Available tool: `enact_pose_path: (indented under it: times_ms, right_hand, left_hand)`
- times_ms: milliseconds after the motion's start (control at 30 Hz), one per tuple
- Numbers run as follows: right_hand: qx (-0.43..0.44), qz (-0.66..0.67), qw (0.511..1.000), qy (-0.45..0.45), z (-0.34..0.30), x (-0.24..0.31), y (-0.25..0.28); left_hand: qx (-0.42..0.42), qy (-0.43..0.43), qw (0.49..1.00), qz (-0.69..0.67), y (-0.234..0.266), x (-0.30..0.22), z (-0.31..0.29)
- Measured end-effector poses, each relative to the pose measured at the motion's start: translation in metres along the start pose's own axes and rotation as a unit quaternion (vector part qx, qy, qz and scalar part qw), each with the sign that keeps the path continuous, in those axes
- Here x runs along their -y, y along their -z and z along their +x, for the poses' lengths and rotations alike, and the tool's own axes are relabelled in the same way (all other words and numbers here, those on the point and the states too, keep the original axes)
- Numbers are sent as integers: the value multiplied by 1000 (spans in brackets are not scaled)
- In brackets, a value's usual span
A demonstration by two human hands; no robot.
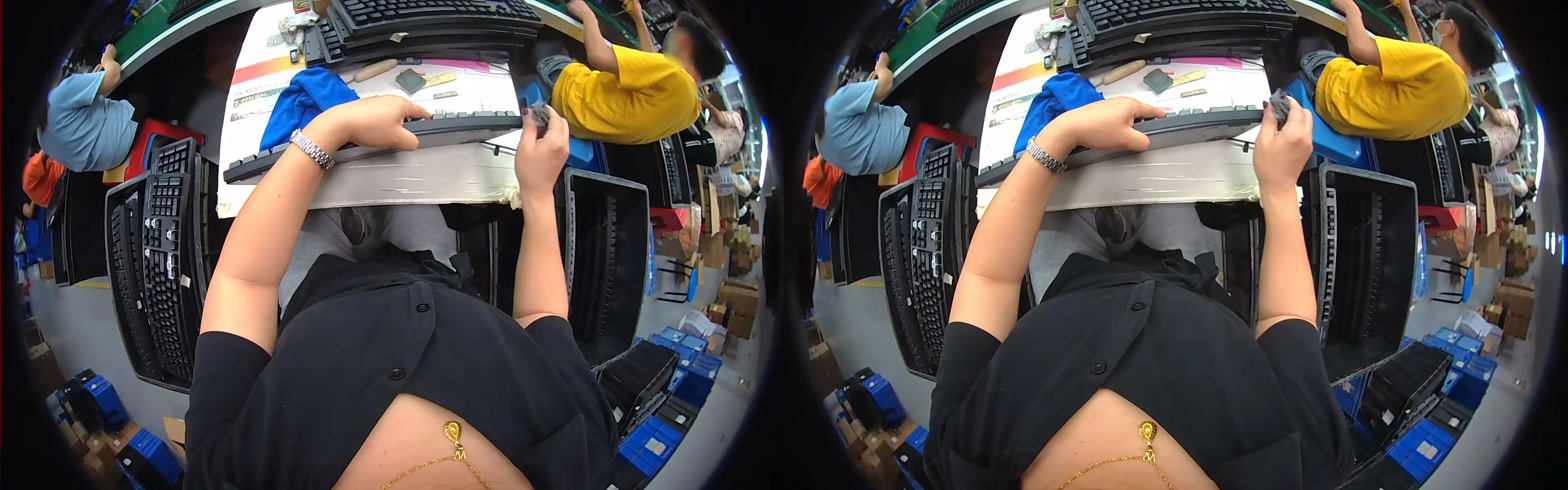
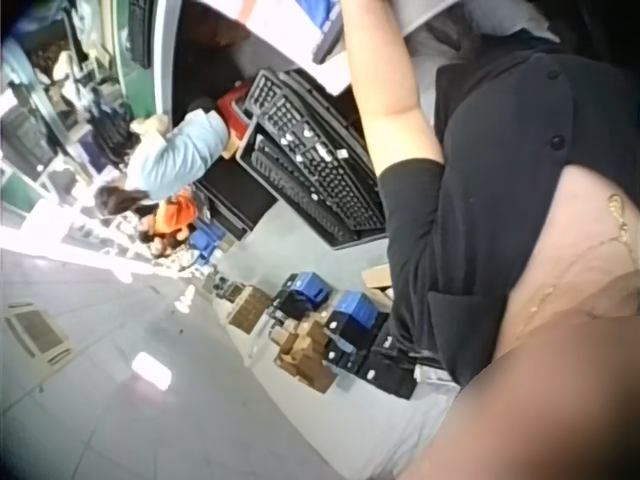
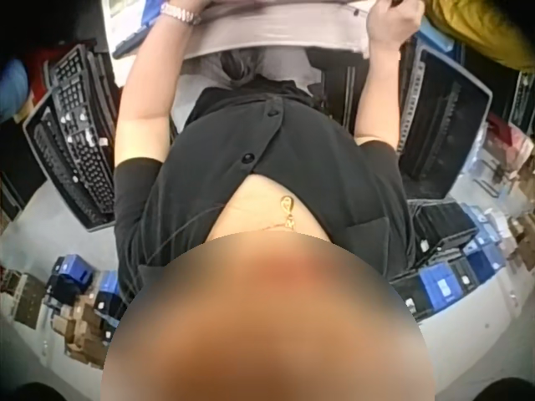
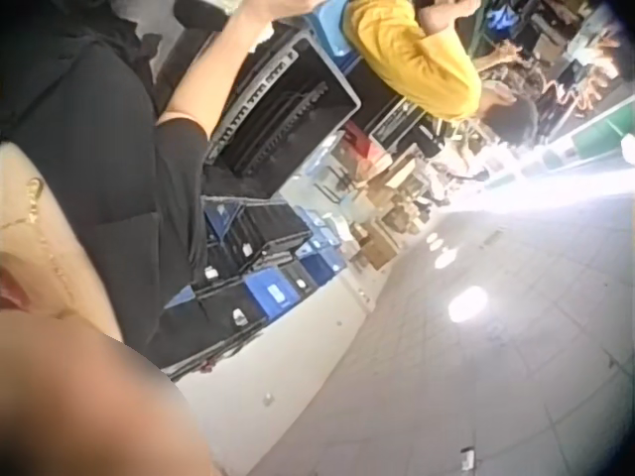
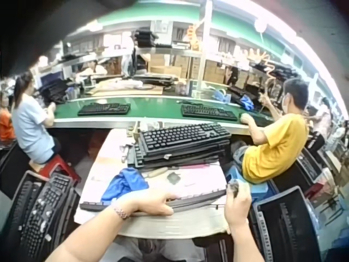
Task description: Assembling and cleaning computer keyboards on a factory production line.
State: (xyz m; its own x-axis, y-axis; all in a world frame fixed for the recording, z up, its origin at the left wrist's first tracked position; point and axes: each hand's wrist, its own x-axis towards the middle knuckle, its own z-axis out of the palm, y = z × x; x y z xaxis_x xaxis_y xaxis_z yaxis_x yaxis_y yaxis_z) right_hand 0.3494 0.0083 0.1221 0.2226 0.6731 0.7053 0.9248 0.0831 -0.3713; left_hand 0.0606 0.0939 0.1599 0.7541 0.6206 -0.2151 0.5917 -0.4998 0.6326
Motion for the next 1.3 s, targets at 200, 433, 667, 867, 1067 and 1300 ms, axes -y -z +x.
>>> enact_pose_path:
  times_ms: [200, 433, 667, 867, 1067, 1300]
  right_hand:
    - [68, 119, 983, 122, -41, 120, -27]
    - [48, -15, 997, -54, 3, -41, -3]
    - [120, 143, 940, -284, 17, -126, -8]
    - [543, 17, 813, -208, 68, -71, -62]
    - [408, 323, 826, -218, 68, -40, -59]
    - [339, 372, 803, -319, 13, -54, 2]
  left_hand:
    - [26, 17, 999, -14, 9, -8, 0]
    - [22, 49, 998, -24, 11, -11, -7]
    - [-6, 27, 1000, 3, -5, -19, -13]
    - [-40, -26, 996, 79, -43, -27, -27]
    - [-93, -60, 981, 161, -72, -27, -38]
    - [-135, -91, 960, 228, -93, -26, -41]
